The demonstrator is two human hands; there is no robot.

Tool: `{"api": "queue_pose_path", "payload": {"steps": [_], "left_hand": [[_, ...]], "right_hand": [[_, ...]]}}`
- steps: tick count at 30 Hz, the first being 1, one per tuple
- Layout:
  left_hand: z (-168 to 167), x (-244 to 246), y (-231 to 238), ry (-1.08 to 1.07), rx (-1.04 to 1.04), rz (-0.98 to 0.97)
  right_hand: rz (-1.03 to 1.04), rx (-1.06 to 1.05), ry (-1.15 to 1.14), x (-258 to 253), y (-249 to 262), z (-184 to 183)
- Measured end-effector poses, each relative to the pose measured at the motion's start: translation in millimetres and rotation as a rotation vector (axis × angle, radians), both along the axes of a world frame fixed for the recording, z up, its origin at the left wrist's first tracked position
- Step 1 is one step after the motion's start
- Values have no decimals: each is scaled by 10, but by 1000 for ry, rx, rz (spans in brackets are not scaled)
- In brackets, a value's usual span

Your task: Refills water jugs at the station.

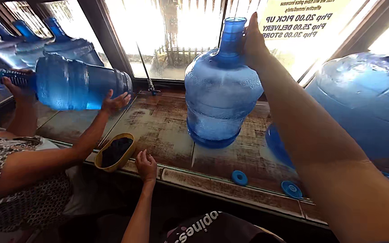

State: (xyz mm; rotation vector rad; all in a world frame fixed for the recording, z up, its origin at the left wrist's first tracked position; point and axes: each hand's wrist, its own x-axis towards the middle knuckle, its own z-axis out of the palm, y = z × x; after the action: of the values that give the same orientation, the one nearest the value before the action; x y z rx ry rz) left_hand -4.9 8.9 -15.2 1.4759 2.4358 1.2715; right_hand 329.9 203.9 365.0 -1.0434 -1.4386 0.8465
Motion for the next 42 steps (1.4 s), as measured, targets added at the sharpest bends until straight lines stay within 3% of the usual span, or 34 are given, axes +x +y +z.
{"api": "queue_pose_path", "payload": {"steps": [42], "left_hand": [[24, -32, 28, 38, 15, -16]], "right_hand": [[-60, -3, -83, -32, -63, 26]]}}
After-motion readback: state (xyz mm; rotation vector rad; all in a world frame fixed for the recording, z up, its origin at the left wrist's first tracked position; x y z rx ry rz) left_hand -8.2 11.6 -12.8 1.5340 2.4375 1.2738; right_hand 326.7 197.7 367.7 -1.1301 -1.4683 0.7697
